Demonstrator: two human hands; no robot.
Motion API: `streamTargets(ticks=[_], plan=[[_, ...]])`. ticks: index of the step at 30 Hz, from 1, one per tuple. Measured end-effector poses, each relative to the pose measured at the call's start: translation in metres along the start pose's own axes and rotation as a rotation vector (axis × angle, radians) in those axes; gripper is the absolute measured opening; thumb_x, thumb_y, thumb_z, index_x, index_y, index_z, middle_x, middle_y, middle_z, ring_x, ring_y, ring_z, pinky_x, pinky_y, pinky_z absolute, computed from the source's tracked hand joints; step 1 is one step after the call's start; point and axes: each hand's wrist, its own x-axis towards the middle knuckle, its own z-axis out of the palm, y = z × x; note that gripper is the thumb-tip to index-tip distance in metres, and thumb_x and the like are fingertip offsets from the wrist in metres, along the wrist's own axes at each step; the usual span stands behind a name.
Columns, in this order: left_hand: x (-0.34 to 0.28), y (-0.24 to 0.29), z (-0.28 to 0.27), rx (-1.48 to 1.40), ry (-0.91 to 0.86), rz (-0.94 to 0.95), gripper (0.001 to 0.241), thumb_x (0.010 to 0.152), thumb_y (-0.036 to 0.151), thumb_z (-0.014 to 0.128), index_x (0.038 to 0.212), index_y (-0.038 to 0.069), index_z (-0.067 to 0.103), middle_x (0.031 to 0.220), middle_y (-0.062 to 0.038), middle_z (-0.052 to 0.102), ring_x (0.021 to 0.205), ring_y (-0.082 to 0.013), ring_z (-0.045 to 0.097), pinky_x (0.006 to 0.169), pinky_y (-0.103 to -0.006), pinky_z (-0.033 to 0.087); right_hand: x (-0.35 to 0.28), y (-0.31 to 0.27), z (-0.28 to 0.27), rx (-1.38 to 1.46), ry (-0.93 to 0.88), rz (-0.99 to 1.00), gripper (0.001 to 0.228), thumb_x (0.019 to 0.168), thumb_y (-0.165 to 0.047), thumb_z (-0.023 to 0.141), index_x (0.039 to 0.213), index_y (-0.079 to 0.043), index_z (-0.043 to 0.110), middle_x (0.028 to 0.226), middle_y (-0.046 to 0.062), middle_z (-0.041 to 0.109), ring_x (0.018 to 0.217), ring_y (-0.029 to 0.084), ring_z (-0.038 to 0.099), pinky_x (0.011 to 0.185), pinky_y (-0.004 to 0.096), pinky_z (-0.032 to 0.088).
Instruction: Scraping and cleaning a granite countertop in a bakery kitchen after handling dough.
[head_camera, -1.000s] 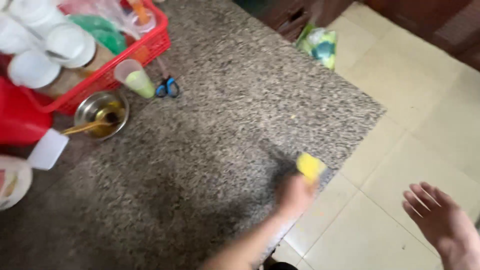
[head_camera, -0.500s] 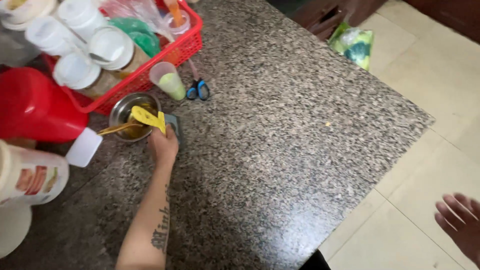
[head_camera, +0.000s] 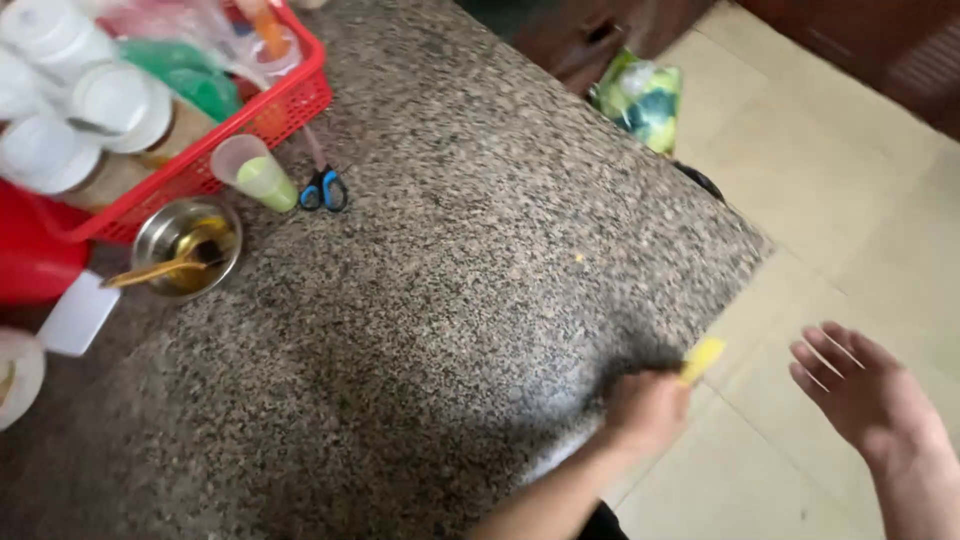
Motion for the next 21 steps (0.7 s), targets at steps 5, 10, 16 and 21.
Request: streamTargets(ticks=[5,10,16,21], plan=[[-0.021,-0.194,-0.132,-1.291,0.784,-0.243,0.025,0.089,-0.01,0.063,0.111,0.001,0.068,0.089,-0.002,0.063,0.072,-0.0106,0.057,0.059,-0.0232,0.046,0.118,0.064,-0.102,0.044,-0.107,0.017,0.025,0.119,-0.05,0.043,0.134,-0.033,0.055,0.133,-0.012,0.061,0.126,0.013,0.06,0.11,0.039,0.048],[-0.132,-0.305,-0.322,0.11,1.089,-0.769,0.034,0.099,0.031,0.064,0.113,0.0,0.069,0.095,-0.019,0.072,0.08,-0.0355,0.069,0.07,-0.0459,0.054,0.198,0.127,-0.168,0.095,-0.243,0.016,0.028,0.123,-0.055,0.045,0.138,-0.036,0.059,0.137,-0.013,0.064,0.13,0.017,0.06,0.108,0.046,0.046],[-0.065,-0.276,-0.258,0.078,1.05,-0.604,0.021,0.093,0.015,0.062,0.106,0.0,0.071,0.089,-0.017,0.072,0.076,-0.0359,0.068,0.067,-0.0444,0.053,0.107,0.057,-0.08,0.013,-0.052,0.082,0.027,0.121,-0.038,0.032,0.138,-0.025,0.048,0.132,-0.005,0.057,0.125,0.018,0.057,0.11,0.044,0.046],[0.05,-0.09,-0.044,-0.114,0.569,-0.64,0.023,0.093,0.023,0.059,0.082,0.009,0.074,0.065,-0.007,0.069,0.056,-0.0248,0.064,0.052,-0.0426,0.05,0.056,0.007,-0.012,0.083,-0.035,0.071,0.026,0.12,-0.032,0.031,0.129,-0.017,0.049,0.122,0.001,0.057,0.114,0.02,0.058,0.102,0.042,0.049]])
